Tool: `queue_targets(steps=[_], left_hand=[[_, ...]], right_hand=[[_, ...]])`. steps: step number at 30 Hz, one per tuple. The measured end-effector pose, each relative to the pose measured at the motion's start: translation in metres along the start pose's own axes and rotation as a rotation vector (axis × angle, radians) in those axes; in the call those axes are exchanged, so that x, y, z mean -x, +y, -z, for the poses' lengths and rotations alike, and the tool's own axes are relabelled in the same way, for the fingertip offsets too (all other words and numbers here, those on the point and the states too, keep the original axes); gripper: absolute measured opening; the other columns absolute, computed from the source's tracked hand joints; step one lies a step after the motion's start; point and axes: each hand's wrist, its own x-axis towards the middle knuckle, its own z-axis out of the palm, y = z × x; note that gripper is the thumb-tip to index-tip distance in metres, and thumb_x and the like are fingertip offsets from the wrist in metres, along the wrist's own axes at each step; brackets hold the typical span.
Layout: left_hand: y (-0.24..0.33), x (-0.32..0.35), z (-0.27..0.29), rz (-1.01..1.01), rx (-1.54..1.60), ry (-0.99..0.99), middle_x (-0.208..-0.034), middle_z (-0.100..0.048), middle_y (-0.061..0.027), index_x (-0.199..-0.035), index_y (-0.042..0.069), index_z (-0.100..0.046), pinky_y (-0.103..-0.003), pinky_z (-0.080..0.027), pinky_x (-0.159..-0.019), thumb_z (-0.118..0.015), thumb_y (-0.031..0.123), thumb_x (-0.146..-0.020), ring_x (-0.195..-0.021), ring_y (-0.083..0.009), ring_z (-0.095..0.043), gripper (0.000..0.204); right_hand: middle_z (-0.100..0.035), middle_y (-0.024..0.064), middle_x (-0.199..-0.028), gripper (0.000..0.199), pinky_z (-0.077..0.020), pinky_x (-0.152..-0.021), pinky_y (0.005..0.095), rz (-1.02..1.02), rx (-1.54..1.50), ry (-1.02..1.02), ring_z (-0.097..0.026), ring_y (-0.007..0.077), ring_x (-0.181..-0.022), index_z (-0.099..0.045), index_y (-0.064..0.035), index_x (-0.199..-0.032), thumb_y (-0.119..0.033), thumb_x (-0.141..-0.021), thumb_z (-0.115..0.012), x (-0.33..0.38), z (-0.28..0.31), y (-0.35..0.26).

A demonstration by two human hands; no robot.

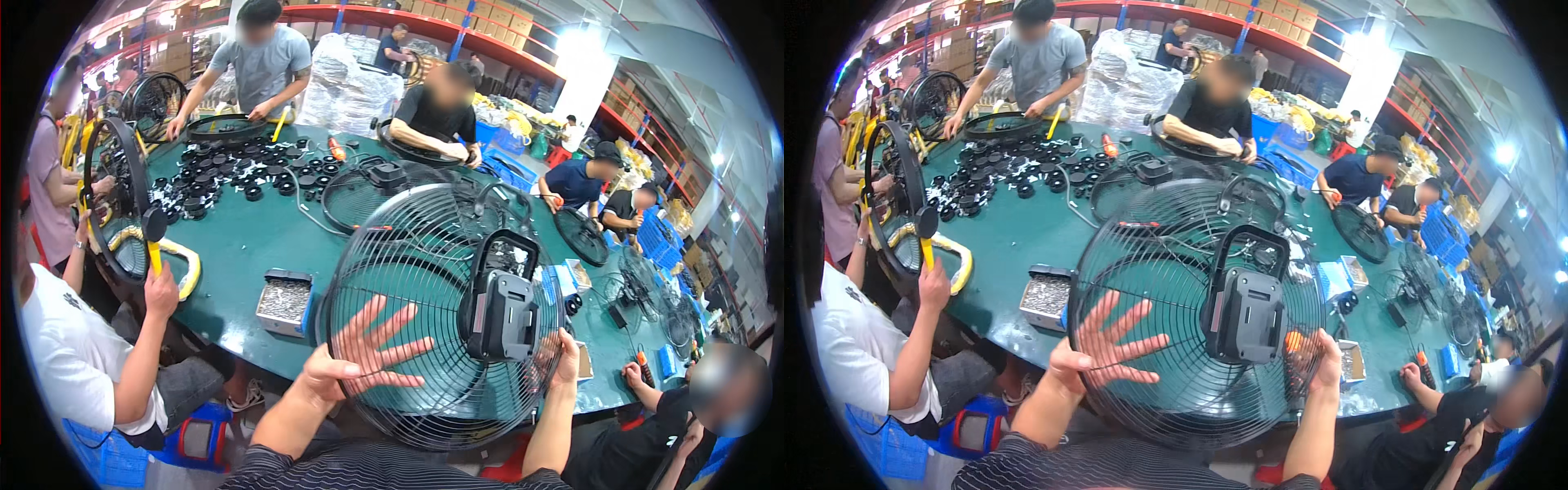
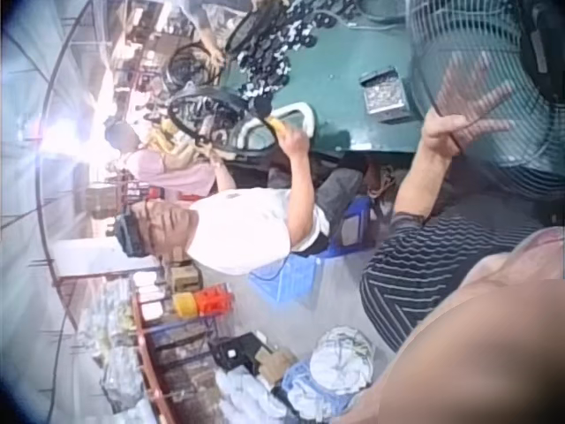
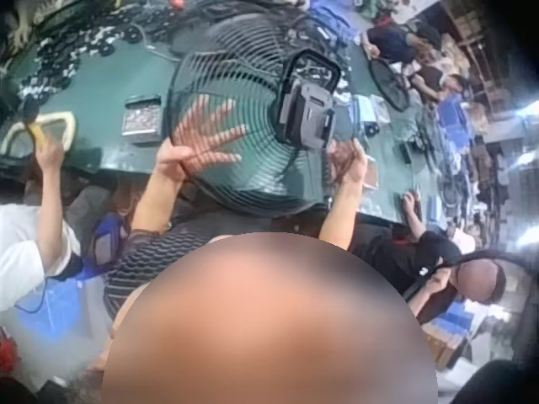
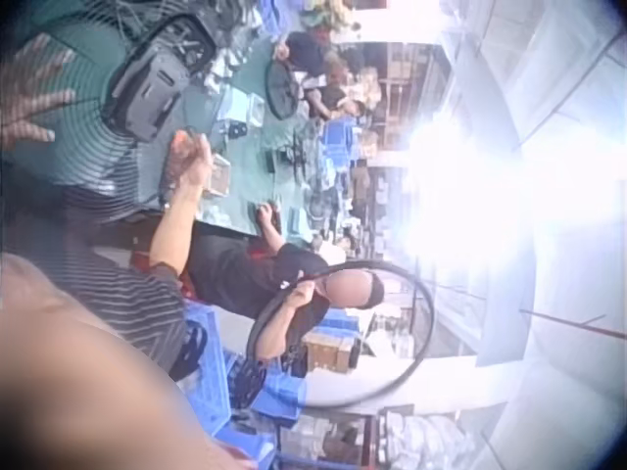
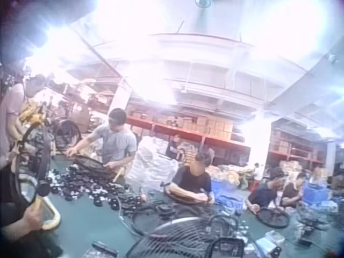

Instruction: The recorder and others at an assembly table assemble industrial fan housings and grilles using an electric screwdriver.

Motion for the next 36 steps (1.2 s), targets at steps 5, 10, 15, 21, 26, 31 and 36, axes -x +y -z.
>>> queue_targets(steps=[5, 10, 15, 21, 26, 31, 36], left_hand=[[-0.001, 0.026, 0.013, -0.166, 0.081, 0.135, -0.165, -0.007, -0.0098, -0.157, 0.029, -0.021, -0.072, -0.021, -0.110, -0.055, -0.008, -0.076, -0.148, -0.0478, -0.008, 0.095], [-0.006, 0.033, 0.017, -0.161, 0.003, 0.164, -0.165, -0.006, -0.0103, -0.157, 0.029, -0.020, -0.071, -0.022, -0.111, -0.056, -0.009, -0.075, -0.148, -0.0474, -0.008, 0.097], [-0.009, 0.047, 0.046, -0.157, 0.135, 0.240, -0.165, -0.008, -0.0104, -0.158, 0.027, -0.018, -0.066, -0.025, -0.113, -0.054, -0.010, -0.077, -0.149, -0.0443, -0.011, 0.095], [0.000, 0.079, 0.081, -0.090, -0.135, 0.585, -0.153, -0.032, -0.0187, -0.156, 0.010, -0.018, -0.049, -0.041, -0.106, -0.055, -0.002, -0.093, -0.136, -0.0348, -0.041, 0.074], [0.016, 0.128, 0.092, -0.179, -1.800, 0.977, -0.123, -0.058, -0.0197, -0.132, -0.002, -0.052, -0.040, -0.051, -0.087, -0.076, 0.011, -0.079, -0.105, -0.0327, -0.060, 0.060], [0.030, 0.134, 0.113, -0.110, -2.134, 0.973, -0.123, -0.060, -0.0213, -0.118, -0.004, -0.061, -0.044, -0.050, -0.087, -0.075, 0.019, -0.078, -0.102, -0.0385, -0.062, 0.048], [0.032, 0.135, 0.128, -0.122, -2.186, 0.980, -0.115, -0.066, -0.0207, -0.113, -0.005, -0.063, -0.044, -0.050, -0.085, -0.069, 0.021, -0.082, -0.098, -0.0373, -0.064, 0.042]], right_hand=[[-0.049, 0.0208, -0.138, 0.071, -0.0410, -0.106, 0.0452, 0.631, 0.908, 0.129, -0.051, 0.0302, -0.128, -0.040, 0.0000, -0.142, -0.033, -0.087, -0.071, -0.009, -0.064, 0.004], [-0.020, 0.0275, -0.158, 0.132, -0.0188, -0.118, 0.0533, 0.872, 1.435, -0.678, -0.021, 0.0423, -0.147, -0.029, -0.0047, -0.151, -0.057, -0.048, -0.092, -0.011, -0.145, 0.005], [-0.038, 0.0280, -0.149, 0.117, -0.0296, -0.114, 0.0496, 0.613, 1.460, -0.970, -0.038, 0.0421, -0.139, -0.041, 0.0003, -0.145, -0.036, -0.047, -0.094, -0.044, -0.175, 0.037], [-0.046, 0.0277, -0.141, 0.106, -0.0365, -0.110, 0.0464, 0.468, 1.454, -0.895, -0.048, 0.0403, -0.131, -0.048, 0.0033, -0.139, -0.031, -0.047, -0.089, -0.073, -0.154, 0.078], [-0.047, 0.0273, -0.141, 0.105, -0.0317, -0.112, 0.0496, 0.398, 1.429, -0.888, -0.046, 0.0404, -0.133, -0.049, 0.0007, -0.138, -0.031, -0.047, -0.089, -0.094, -0.139, 0.110], [-0.045, 0.0280, -0.143, 0.105, -0.0302, -0.112, 0.0518, 0.346, 1.446, -0.904, -0.045, 0.0421, -0.133, -0.050, -0.0013, -0.138, -0.034, -0.047, -0.090, -0.112, -0.140, 0.131], [-0.045, 0.0302, -0.141, 0.104, -0.0345, -0.109, 0.0531, 0.356, 1.422, -0.924, -0.045, 0.0440, -0.132, -0.050, -0.0018, -0.138, -0.036, -0.049, -0.090, -0.122, -0.138, 0.147]])
